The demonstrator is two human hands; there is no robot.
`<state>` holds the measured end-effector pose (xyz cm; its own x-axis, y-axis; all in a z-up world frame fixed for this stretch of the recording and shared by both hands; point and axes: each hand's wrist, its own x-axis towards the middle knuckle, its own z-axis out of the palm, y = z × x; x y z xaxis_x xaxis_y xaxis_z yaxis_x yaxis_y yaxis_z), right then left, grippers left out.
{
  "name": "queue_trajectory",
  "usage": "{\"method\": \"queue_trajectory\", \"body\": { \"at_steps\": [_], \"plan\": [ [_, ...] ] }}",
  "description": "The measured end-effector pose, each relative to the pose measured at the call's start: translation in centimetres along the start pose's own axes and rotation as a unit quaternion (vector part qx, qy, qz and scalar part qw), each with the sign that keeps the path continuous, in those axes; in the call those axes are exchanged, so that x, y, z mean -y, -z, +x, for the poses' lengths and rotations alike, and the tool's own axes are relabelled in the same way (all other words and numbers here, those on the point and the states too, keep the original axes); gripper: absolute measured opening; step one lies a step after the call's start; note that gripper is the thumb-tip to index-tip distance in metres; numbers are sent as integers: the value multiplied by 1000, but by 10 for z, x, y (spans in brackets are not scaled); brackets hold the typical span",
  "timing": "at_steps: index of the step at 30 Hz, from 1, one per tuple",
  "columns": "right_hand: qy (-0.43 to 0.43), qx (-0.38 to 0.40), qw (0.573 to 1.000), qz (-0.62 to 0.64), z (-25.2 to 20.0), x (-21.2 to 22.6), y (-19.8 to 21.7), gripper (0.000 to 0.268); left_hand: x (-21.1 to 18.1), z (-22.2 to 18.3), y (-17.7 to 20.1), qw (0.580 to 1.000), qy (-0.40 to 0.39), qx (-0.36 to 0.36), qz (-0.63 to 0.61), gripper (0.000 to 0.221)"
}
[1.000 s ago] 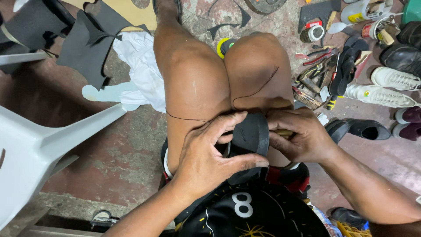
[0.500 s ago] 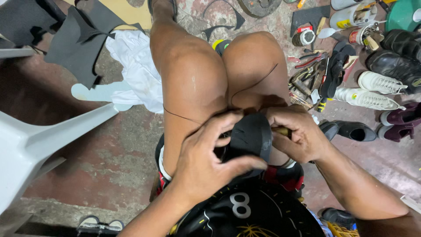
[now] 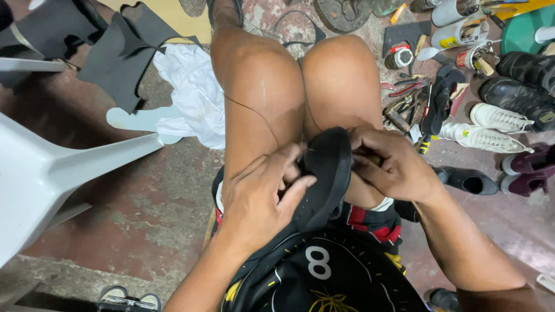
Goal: The person sews a shoe by hand using a needle and thread, pulling the thread through the material repeatedly while holding the shoe in their lap.
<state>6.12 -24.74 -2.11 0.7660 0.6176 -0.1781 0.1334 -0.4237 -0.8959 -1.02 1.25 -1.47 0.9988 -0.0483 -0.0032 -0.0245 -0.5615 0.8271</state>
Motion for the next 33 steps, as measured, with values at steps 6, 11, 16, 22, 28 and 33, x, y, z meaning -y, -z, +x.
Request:
{"method": "queue_trajectory", "body": {
  "at_steps": [6, 11, 16, 22, 28, 33],
  "plan": [
    [-8, -37, 998, -49, 3, 32, -8, 18, 24, -13, 4, 866, 137, 22, -481, 19],
    [-13, -42, 997, -70, 7, 43, -13, 19, 20, -3, 9, 749, 188, -13, -635, 21],
    [-37, -46, 993, -100, 5, 38, -12, 19, -11, 11, 16, 992, 57, -79, -76, 21],
    [-13, -54, 996, -75, 4, 24, -11, 19, -8, 4, 7, 993, 55, 70, -77, 17],
    [23, -56, 995, -79, 5, 14, -14, 15, 20, -6, 16, 838, 184, 22, -514, 18],
    [31, -55, 996, -68, 9, 18, -16, 13, 4, 7, 9, 856, 231, -4, -462, 26]
  ]
}}
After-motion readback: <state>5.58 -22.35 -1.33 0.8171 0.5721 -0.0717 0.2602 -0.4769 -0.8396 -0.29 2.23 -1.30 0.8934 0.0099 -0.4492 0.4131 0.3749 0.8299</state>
